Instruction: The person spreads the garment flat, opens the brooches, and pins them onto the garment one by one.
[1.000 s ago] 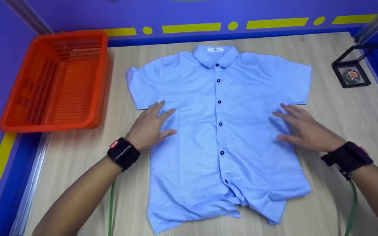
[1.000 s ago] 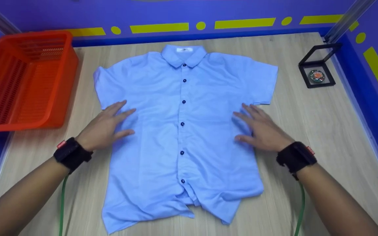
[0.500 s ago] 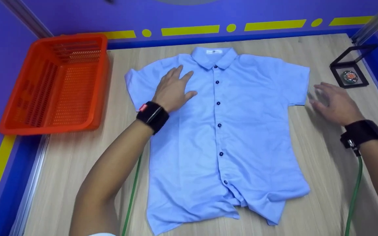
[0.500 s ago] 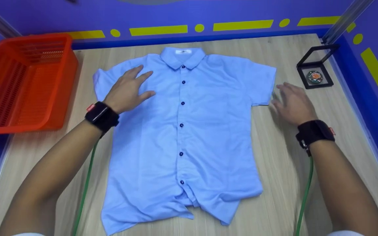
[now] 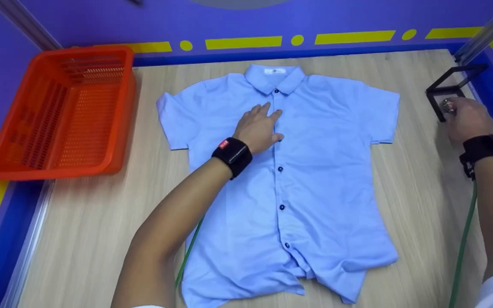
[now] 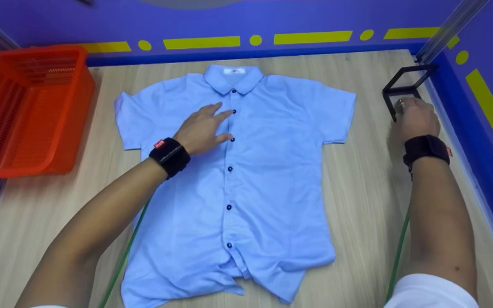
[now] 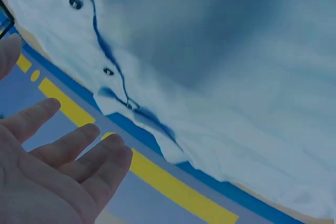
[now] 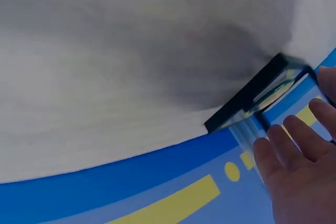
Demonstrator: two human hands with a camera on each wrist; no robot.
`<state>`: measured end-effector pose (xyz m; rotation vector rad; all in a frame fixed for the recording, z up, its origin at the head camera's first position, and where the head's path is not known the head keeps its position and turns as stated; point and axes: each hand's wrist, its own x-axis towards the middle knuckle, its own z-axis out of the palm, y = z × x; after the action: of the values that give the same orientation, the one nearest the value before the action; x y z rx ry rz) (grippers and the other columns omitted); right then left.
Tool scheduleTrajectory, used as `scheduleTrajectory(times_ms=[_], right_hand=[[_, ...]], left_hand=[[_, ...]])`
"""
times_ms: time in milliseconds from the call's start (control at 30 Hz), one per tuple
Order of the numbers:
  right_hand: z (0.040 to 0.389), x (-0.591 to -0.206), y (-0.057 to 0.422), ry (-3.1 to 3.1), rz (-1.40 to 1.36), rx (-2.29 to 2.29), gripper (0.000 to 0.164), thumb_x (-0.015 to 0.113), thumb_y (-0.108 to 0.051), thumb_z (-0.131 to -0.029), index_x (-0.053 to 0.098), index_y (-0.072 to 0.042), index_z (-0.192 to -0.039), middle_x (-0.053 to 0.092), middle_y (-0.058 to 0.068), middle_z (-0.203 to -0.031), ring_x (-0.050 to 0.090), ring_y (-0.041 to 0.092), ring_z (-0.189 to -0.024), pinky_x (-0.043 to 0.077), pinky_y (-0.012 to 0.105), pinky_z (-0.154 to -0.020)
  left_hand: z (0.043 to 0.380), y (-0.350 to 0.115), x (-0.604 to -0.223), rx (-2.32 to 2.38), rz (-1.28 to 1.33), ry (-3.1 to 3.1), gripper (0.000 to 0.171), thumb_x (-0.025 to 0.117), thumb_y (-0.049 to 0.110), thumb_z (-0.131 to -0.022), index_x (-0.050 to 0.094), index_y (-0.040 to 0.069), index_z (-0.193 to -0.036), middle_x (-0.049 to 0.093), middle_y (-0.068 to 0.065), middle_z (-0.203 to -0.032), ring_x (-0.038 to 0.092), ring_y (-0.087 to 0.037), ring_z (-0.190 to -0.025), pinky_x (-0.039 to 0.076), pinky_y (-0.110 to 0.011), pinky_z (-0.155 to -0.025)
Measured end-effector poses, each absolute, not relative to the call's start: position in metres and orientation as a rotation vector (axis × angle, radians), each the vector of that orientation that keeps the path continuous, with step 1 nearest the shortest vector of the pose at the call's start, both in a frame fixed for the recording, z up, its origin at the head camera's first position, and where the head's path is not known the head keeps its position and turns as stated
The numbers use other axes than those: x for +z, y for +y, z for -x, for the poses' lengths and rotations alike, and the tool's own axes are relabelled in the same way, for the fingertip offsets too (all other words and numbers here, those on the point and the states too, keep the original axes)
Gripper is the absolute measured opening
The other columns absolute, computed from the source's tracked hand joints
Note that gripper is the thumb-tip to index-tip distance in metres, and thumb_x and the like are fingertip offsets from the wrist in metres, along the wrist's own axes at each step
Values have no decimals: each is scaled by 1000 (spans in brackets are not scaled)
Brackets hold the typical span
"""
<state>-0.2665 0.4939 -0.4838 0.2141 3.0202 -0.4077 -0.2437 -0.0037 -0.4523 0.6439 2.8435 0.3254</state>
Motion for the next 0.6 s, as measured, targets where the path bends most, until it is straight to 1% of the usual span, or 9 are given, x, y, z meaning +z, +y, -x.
scheduleTrajectory(times_ms=[67, 133, 200, 267, 333, 400, 600], right_hand=[[272, -483, 498, 2995, -261, -374, 51, 43, -10, -96, 28, -1, -144, 31, 29, -141, 28, 51, -125, 25, 62, -98], [278, -483, 502, 2956, -299, -356, 55, 43, -13, -96, 21, -3, -146, 24, 27, -145, 23, 50, -128, 22, 62, -99], [283, -483, 506, 2923, -329, -338, 56, 42, -16, -97, 18, -6, -147, 22, 27, -146, 21, 50, -129, 20, 63, -100], [286, -483, 508, 2890, -337, -312, 57, 41, -18, -98, 17, -8, -148, 24, 29, -144, 23, 52, -127, 21, 64, -99], [288, -485, 511, 2877, -328, -288, 56, 41, -18, -97, 18, -9, -148, 30, 32, -139, 28, 54, -123, 24, 65, -96], [288, -487, 512, 2883, -310, -273, 55, 42, -16, -97, 21, -8, -147, 35, 33, -135, 32, 55, -118, 27, 66, -94], [288, -496, 515, 2954, -285, -276, 51, 44, -14, -96, 30, -9, -144, 43, 33, -129, 40, 54, -112, 31, 65, -89]], left_hand=[[242, -1, -458, 318, -644, 2833, 65, 55, 46, -89, 35, 19, -144, 26, -16, -149, 25, -33, -135, 24, -45, -108], [241, 1, -463, 307, -638, 2830, 64, 55, 46, -89, 35, 19, -144, 27, -15, -149, 26, -33, -135, 25, -44, -108], [241, 2, -466, 302, -630, 2831, 64, 56, 46, -89, 36, 19, -143, 28, -15, -148, 26, -33, -135, 25, -45, -107], [241, 3, -469, 284, -626, 2828, 64, 56, 47, -88, 37, 19, -143, 29, -15, -148, 26, -33, -135, 26, -45, -107], [241, 5, -472, 275, -627, 2815, 65, 56, 47, -88, 37, 19, -143, 29, -15, -148, 26, -33, -134, 26, -46, -106], [241, 6, -475, 269, -631, 2797, 65, 57, 47, -88, 38, 19, -143, 29, -15, -148, 26, -34, -134, 26, -46, -106], [242, 10, -483, 282, -639, 2734, 60, 57, 46, -88, 41, 22, -141, 27, -16, -149, 23, -38, -135, 26, -47, -106]])
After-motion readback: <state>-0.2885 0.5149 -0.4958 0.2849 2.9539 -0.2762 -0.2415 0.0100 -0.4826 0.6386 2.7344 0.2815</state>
